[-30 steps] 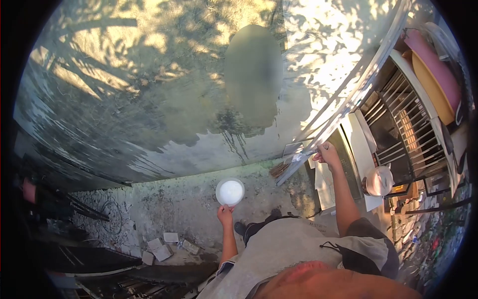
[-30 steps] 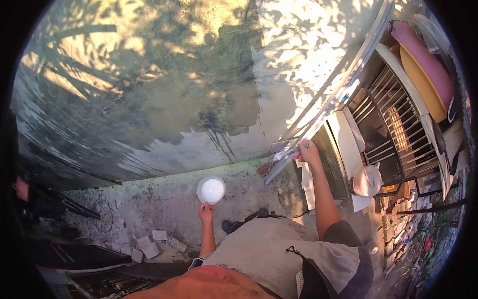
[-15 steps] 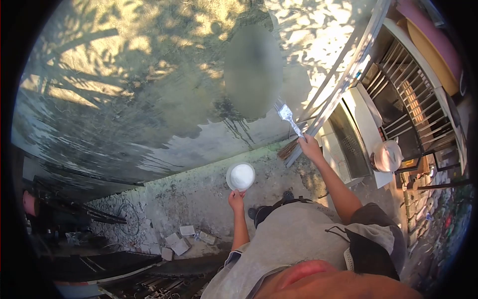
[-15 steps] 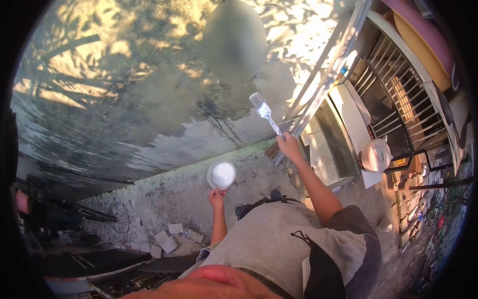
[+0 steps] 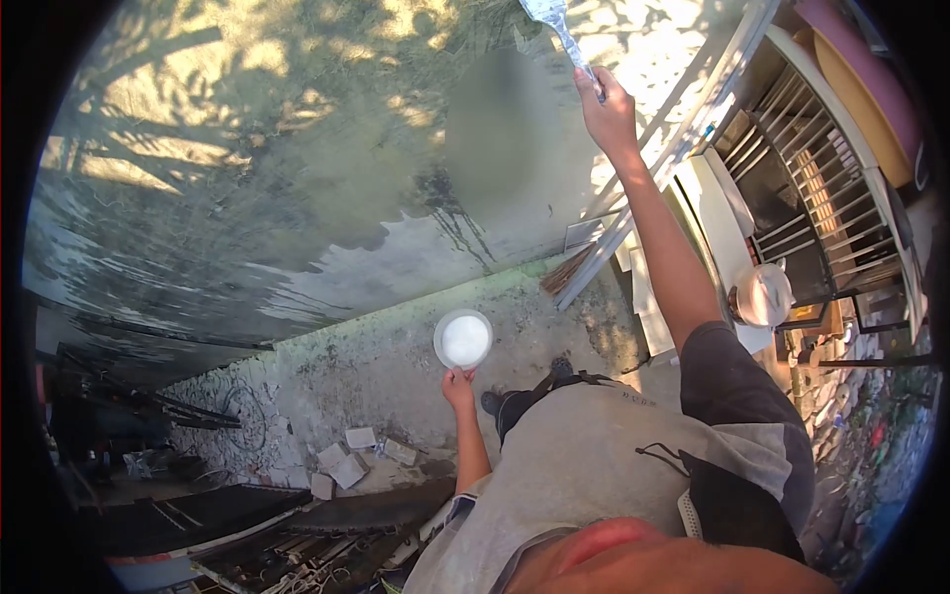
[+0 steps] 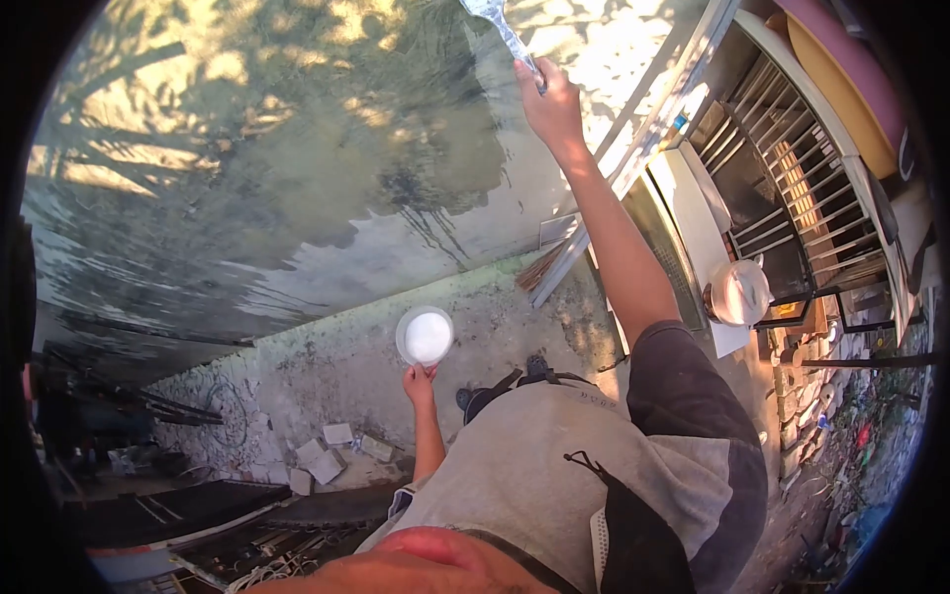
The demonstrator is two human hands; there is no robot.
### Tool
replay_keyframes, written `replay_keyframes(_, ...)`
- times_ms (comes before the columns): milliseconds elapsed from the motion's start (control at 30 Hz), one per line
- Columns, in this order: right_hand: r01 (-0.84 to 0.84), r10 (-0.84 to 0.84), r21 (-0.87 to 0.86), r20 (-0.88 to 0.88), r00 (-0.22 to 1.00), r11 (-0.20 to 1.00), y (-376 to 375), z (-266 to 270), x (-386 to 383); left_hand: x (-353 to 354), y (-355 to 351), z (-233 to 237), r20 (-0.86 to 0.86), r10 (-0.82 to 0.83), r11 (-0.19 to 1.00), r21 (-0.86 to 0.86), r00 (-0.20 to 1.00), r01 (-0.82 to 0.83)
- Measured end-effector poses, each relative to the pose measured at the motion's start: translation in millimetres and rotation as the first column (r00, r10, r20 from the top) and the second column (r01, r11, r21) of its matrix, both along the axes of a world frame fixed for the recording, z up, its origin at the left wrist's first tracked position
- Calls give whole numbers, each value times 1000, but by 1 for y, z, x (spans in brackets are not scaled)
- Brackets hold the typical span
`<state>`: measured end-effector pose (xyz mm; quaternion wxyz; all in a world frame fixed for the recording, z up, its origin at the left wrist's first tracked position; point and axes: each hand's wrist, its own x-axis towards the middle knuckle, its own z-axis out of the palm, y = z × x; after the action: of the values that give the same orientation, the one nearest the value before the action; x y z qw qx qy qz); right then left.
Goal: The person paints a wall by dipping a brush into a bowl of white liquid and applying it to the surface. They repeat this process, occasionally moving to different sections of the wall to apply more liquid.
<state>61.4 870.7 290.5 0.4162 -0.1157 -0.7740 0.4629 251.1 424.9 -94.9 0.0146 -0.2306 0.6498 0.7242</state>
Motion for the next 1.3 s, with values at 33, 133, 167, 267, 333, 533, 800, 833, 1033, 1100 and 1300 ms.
replay_keyframes(33, 9, -9, 4, 33, 999, 1000, 5, -7, -11, 2, -1, -4, 12, 4, 1000, -3, 1000, -4)
replay_keyframes(133, -24, 49, -113, 224, 973, 993, 16, -72, -35, 11, 0, -2, 47, 23, 1000, 1, 999, -23)
replay_keyframes(167, -31, 72, -159, 265, 962, 987, 20, -120, -44, 13, 1, 2, 53, 36, 999, 7, 998, -37)
replay_keyframes(267, -1, 204, -418, 442, 874, 909, 5, -237, -11, 20, -1, 6, 73, 50, 999, -4, 996, -50)
replay_keyframes(333, 116, 421, -720, 520, 743, 684, -2, -303, 20, 24, -3, 8, 87, 70, 997, -22, 994, -68)
replay_keyframes(533, 307, 592, -858, 508, 625, 413, -9, -371, 31, 27, -14, 16, 76, 54, 996, -82, 996, -47)
replay_keyframes(800, -232, 551, -817, 122, 825, 528, -28, -87, 29, 1, -7, 20, 89, 28, 999, -30, 996, -25)
replay_keyframes(833, -361, 576, -751, 31, 817, 552, -30, -41, 45, -5, -3, 21, 73, 28, 999, -40, 997, -25)
replay_keyframes(1033, -502, 495, -696, -237, 836, 514, -20, 14, 30, -24, 12, 17, 58, -18, 999, -44, 998, 21)
replay_keyframes(1100, -498, 514, -663, -195, 835, 559, -16, -26, 0, -27, 19, 19, 53, -21, 999, -35, 998, 23)
replay_keyframes(1300, -64, 482, -801, 292, 826, 595, -18, -288, -16, -17, 20, 12, 29, -23, 999, -31, 999, 24)
